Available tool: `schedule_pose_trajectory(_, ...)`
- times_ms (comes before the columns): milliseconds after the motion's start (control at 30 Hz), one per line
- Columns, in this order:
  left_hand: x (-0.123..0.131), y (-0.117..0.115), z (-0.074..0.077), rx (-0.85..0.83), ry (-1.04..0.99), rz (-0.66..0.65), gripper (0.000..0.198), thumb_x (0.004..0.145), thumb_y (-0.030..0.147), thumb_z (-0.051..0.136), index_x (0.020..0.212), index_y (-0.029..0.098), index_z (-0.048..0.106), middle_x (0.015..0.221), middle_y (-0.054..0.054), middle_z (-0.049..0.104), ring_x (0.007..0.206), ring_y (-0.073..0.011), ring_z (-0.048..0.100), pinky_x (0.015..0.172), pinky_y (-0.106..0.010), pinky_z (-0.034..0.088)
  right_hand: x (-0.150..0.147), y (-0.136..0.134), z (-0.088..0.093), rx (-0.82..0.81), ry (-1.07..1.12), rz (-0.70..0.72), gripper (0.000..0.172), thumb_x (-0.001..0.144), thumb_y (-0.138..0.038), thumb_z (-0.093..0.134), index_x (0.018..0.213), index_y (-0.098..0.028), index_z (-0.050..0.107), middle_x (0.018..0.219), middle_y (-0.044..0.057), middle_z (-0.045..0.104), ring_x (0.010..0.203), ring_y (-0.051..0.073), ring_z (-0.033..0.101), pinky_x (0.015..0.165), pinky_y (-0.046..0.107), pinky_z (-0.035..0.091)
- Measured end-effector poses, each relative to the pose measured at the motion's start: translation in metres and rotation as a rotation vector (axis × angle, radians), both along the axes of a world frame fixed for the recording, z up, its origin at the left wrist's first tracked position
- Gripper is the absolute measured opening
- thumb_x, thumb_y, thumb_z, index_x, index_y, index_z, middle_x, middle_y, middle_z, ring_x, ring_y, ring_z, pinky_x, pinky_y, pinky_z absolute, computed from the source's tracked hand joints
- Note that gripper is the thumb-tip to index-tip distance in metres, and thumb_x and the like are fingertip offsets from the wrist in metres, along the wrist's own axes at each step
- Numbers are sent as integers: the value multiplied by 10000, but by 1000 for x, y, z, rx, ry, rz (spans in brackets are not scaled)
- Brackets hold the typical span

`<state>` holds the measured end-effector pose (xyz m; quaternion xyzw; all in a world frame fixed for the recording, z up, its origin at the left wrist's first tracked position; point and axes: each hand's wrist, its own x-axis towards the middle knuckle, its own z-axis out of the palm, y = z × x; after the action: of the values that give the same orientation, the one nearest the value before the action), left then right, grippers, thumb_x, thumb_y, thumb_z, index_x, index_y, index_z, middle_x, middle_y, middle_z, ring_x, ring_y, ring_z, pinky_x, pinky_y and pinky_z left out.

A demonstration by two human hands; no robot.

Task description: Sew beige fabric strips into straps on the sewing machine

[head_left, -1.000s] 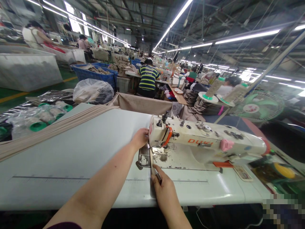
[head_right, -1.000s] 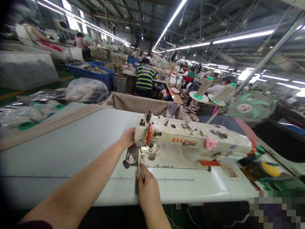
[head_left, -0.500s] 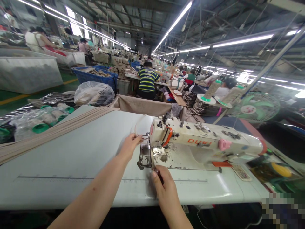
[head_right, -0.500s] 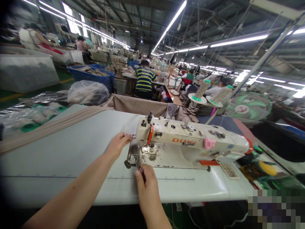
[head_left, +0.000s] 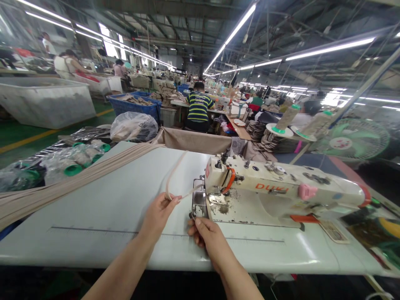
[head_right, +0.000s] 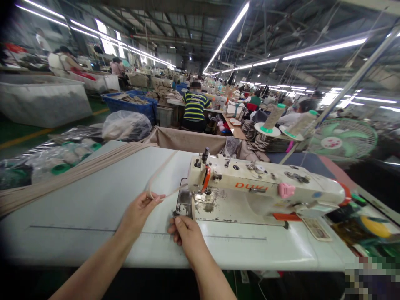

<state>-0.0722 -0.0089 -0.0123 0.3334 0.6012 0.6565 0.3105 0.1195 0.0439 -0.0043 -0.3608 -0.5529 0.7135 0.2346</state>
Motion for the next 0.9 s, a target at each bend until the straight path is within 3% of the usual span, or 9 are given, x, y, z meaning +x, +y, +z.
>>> schedule_pose_trajectory(200, -1, -33, 2, 14, 74, 14, 313, 862, 524, 722, 936, 231, 638, 1101, -93, 783, 1107, -263, 727, 971, -375, 574, -17, 1, 6, -45, 7, 23, 623, 759, -746, 711, 902, -139, 736, 760, 62, 721, 505, 77, 439, 461, 221, 225)
schedule_pose_trajectory(367, -3, -53, -6, 29, 101, 11, 237, 899, 462, 703, 942, 238, 636, 1121, -86, 774, 1158, -254, 706, 1001, -372, 569, -32, 3, 5, -55, 20, 44, 591, 744, -732, 729, 876, -156, 731, 722, 38, 697, 495, 77, 425, 452, 222, 218)
schedule_pose_trajectory(633, -6, -81, -13, 44, 119, -5, 174, 924, 406, 694, 934, 241, 639, 1092, -76, 755, 1183, -252, 687, 1024, -377, 564, -41, -3, 13, -113, 56, 148, 594, 737, -726, 738, 868, -147, 719, 668, -15, 566, 499, 60, 343, 474, 230, 146)
schedule_pose_trajectory(900, -8, -98, -6, 28, 104, -8, 206, 904, 438, 715, 918, 240, 661, 1061, -75, 755, 1140, -266, 705, 995, -373, 587, -42, -7, 18, 8, 35, 194, 565, 817, -723, 632, 854, -161, 671, 612, -56, 462, 492, 69, 284, 490, 245, 153)
